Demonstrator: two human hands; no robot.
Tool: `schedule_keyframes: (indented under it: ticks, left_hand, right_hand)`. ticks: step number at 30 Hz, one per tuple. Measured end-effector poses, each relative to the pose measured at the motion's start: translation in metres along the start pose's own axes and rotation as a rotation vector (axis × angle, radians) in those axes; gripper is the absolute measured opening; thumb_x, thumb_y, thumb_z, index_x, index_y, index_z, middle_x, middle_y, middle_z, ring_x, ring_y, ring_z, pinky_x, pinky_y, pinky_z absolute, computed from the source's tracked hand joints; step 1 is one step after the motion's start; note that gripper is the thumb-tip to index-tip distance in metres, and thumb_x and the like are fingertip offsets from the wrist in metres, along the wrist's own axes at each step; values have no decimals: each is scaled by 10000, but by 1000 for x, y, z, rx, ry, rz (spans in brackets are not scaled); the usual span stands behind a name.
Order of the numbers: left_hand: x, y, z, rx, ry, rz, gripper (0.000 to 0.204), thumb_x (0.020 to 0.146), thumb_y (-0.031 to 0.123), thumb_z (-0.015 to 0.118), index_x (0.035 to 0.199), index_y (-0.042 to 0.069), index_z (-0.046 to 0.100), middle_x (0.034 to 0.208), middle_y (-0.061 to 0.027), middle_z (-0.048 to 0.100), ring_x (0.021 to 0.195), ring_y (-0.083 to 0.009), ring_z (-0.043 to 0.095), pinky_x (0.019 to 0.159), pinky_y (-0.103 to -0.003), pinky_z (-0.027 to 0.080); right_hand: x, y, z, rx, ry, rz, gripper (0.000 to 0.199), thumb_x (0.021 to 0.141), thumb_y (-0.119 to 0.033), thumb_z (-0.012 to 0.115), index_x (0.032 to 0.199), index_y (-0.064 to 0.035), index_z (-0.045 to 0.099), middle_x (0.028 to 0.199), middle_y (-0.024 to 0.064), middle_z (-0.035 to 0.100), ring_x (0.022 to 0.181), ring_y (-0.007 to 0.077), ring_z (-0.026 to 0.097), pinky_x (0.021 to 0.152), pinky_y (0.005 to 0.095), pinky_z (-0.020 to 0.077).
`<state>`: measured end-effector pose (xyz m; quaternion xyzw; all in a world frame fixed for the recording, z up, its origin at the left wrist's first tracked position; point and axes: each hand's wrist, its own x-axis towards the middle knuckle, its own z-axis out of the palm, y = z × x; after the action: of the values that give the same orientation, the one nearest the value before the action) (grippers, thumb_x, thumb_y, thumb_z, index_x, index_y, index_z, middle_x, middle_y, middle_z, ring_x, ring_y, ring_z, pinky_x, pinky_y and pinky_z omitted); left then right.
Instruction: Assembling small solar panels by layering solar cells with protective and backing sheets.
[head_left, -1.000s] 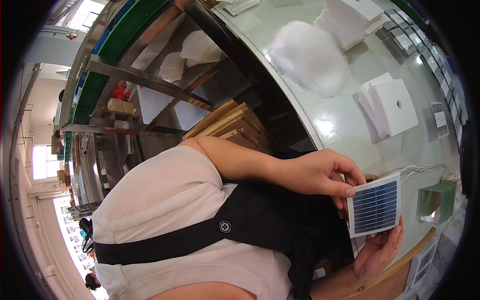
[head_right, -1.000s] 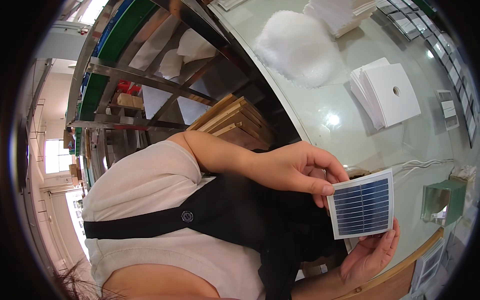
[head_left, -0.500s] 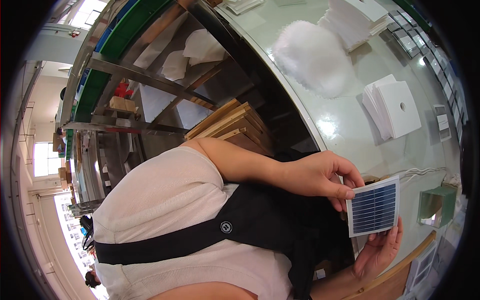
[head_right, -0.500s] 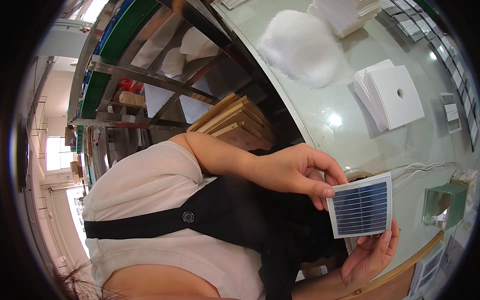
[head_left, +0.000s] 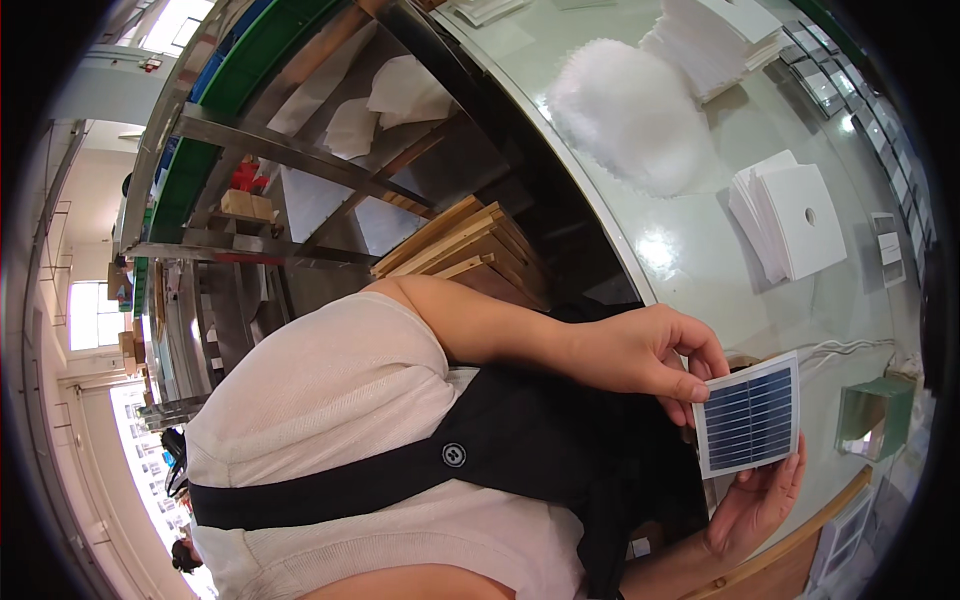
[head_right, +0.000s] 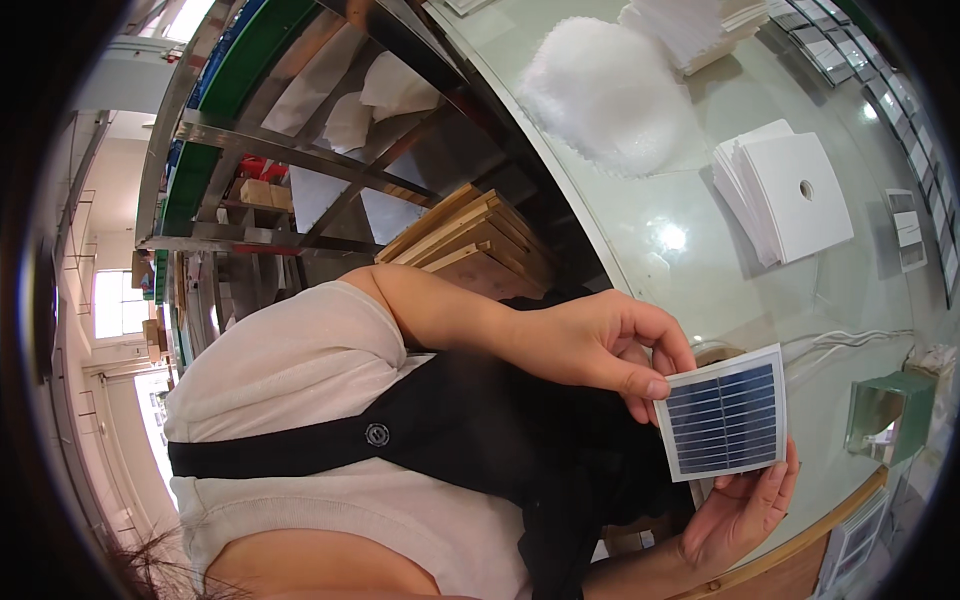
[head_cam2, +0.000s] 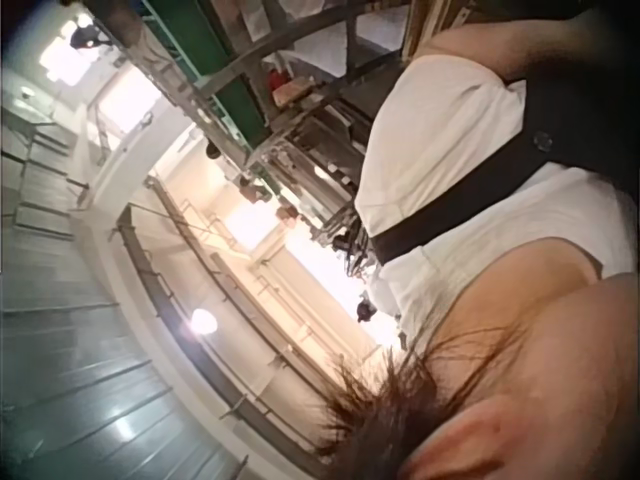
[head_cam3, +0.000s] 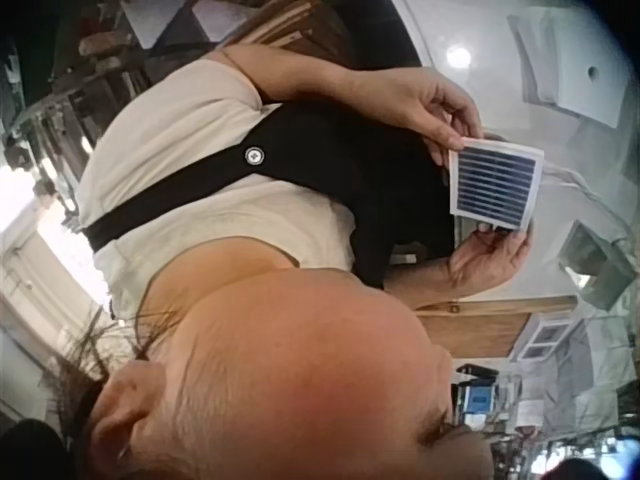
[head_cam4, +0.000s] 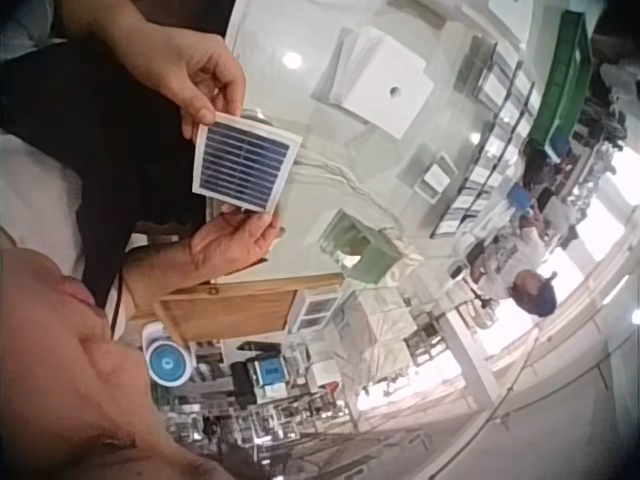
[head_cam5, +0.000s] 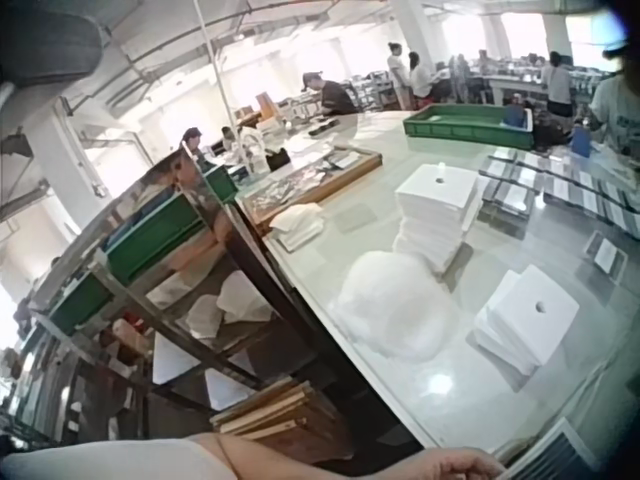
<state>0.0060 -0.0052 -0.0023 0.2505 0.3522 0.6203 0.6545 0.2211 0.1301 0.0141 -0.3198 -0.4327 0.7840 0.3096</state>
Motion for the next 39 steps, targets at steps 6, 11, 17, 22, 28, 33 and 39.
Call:
schedule_keyframes:
  ticks: [6,11,17,22,28,33,39]
  left_hand:
    - [1,-2,0,-30,-9,-24,252,891,71,570,1101,-49,498,970,-113,602,852,-169,641,744,-266,562]
    - [0,0,2,-72,-17,-52,248,893,72,568,1098,-47,497,976,-118,601,856,-175,644,746,-271,564]
    - [1,-5,2,-77,36,37,249,893,59,565,1111,-38,497,1011,-118,595,874,-177,641,756,-273,564]
    - [3,-5,4,-82,73,125,247,891,23,554,1124,-37,497,1045,-113,587,887,-173,634,769,-273,561]
    - [3,-8,5,-32,70,181,226,883,23,560,1087,-52,497,965,-94,546,847,-184,655,734,-237,566]
    - [2,-6,3,-12,53,144,253,887,-3,545,1131,-49,498,1045,-124,578,919,-172,625,773,-258,553]
    - [2,-7,1,-21,57,140,256,884,5,555,1128,-44,495,1029,-120,593,903,-165,627,768,-260,554]
  right_hand:
    - [-1,2,1,48,105,-15,321,953,-135,470,1227,32,448,1075,103,575,945,156,573,808,267,478]
    - [2,16,-14,-148,119,-199,275,947,-94,463,1186,41,461,1089,128,556,954,172,560,858,291,460]
    - [-11,16,2,-240,145,-225,202,921,-74,480,1079,48,509,1126,129,521,975,173,532,847,286,439]
    - [-21,15,15,-377,-2,-205,135,906,-63,501,966,47,548,1102,103,516,876,133,492,746,247,401]
    - [-22,15,15,-459,-51,-101,79,884,-56,552,884,23,542,947,46,492,752,106,415,701,227,349]
    - [-20,19,20,-322,-35,-47,95,898,-81,555,889,12,542,905,29,495,748,98,413,700,216,342]
    - [-20,21,18,-325,-49,-46,93,904,-85,550,908,8,546,910,25,501,733,87,410,690,211,342]
